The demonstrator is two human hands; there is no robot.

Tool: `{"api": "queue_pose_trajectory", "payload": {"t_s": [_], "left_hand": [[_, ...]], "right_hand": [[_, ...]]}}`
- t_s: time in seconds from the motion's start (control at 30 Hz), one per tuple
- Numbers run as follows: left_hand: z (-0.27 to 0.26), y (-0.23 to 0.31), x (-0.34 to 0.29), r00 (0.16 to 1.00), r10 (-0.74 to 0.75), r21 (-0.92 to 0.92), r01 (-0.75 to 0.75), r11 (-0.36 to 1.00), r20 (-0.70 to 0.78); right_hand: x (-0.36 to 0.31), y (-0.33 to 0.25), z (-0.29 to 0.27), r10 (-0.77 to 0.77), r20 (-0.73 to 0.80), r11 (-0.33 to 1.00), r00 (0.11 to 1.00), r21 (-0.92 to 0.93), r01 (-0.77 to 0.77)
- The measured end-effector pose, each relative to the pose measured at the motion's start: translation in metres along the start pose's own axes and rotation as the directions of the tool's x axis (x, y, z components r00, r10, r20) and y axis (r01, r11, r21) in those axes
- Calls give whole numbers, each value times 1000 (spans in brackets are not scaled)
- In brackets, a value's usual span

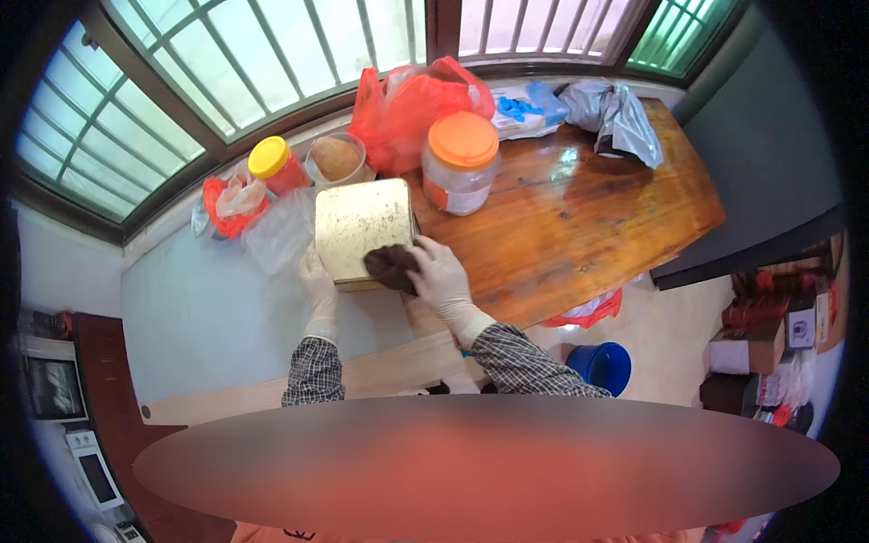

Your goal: Clean the table, window frame, and various containers with a cloth.

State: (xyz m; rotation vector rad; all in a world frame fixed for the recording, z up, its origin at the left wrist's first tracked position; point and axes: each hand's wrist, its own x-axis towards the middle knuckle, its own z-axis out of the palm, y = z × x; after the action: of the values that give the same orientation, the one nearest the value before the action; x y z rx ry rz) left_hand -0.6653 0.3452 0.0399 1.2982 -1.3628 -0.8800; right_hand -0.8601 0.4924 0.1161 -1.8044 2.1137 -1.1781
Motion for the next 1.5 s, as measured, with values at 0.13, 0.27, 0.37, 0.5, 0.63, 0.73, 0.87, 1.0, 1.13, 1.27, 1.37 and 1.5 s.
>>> {"api": "queue_pose_trajectory", "payload": {"t_s": [0.13, 0.27, 0.37, 0.5, 0.63, 0.73, 0.87, 1.0, 1.13, 1.27, 1.37, 1.5], "left_hand": [[1, 18, -6, 997, -80, 159, 79, 984, 0], [7, 24, -5, 999, 40, 195, -39, 980, -2], [5, 21, -11, 989, -100, 234, 122, 965, -104], [-14, 7, -3, 996, -79, 176, 84, 981, -33], [-30, 10, -25, 994, 104, 372, -83, 925, -35], [-41, 33, -71, 998, -49, 155, 53, 987, -33], [-97, 18, -150, 985, -174, 310, 160, 937, 16], [-122, 51, -231, 841, -529, 49, 537, 842, -118], [-176, 18, -307, 836, -541, -130, 528, 839, -94], [-152, 25, -367, 719, -668, 43, 686, 726, -194], [-117, 32, -394, 660, -725, 122, 750, 650, -196], [-66, 46, -404, 631, -767, 105, 776, 622, -118]], "right_hand": [[-38, 89, -27, 603, -64, 797, 795, 80, -598], [-40, 117, -77, 558, -291, 804, 777, 421, -420], [-38, 117, -75, 389, -378, 921, 840, 163, -353], [-76, 42, -12, 188, 30, 915, 982, -368, -164], [-120, 39, 8, -9, 198, 958, 980, -279, 65], [-122, 100, -40, 19, 86, 935, 996, -354, 12], [-108, 224, -155, 78, -135, 816, 988, -561, -141], [-120, 356, -245, 518, -512, 736, 685, -141, -663], [-44, 391, -269, 838, -369, 544, 401, 612, -574], [-6, 362, -181, 319, -349, 714, 881, -523, -465], [-8, 270, -122, 148, -97, 928, 984, -331, -172], [-85, 179, -93, -94, 256, 982, 962, -134, 132]]}}
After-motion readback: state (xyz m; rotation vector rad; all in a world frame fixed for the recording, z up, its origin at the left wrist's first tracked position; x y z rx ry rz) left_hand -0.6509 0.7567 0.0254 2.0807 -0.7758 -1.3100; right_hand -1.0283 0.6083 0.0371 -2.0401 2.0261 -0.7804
